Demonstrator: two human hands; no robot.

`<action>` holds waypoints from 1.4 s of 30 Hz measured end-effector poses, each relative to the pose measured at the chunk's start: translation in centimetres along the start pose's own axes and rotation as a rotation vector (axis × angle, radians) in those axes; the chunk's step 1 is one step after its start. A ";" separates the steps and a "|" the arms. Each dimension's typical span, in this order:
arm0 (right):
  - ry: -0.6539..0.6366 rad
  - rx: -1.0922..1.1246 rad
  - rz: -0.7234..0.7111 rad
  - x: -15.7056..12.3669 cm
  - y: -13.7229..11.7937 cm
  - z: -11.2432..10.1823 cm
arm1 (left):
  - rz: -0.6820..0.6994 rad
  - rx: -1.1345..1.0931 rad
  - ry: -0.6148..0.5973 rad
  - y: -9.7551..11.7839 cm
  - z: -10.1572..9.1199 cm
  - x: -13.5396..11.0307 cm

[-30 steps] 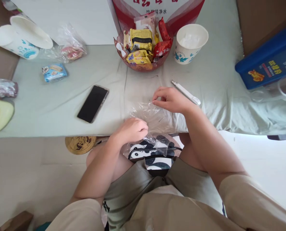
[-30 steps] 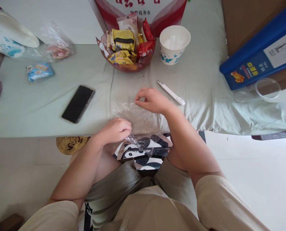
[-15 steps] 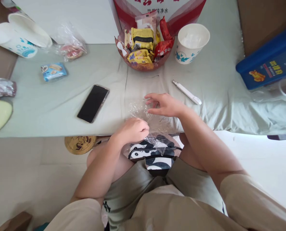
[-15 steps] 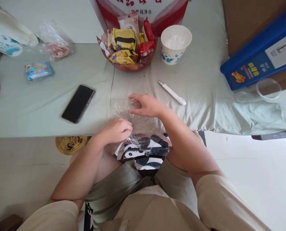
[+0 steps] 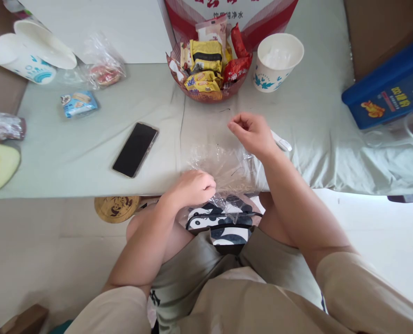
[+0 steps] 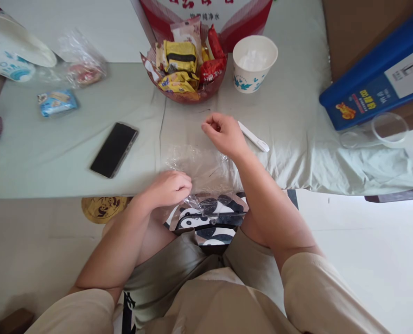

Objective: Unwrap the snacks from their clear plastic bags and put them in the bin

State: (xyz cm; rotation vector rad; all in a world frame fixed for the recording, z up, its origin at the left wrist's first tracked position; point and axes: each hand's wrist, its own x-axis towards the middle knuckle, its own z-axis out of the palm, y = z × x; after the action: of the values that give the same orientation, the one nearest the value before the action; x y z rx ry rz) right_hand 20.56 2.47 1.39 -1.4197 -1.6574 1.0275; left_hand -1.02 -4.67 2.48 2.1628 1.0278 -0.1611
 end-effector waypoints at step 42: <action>0.148 -0.599 -0.288 -2.0 1.3 1.4 | 0.044 0.043 0.450 -4.6 -1.3 -0.1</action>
State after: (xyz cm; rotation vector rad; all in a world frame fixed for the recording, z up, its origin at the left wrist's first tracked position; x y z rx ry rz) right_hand 20.11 0.42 -0.41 -1.5065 -2.0769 0.2578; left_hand -4.62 -2.01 0.89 2.3142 1.2272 0.3421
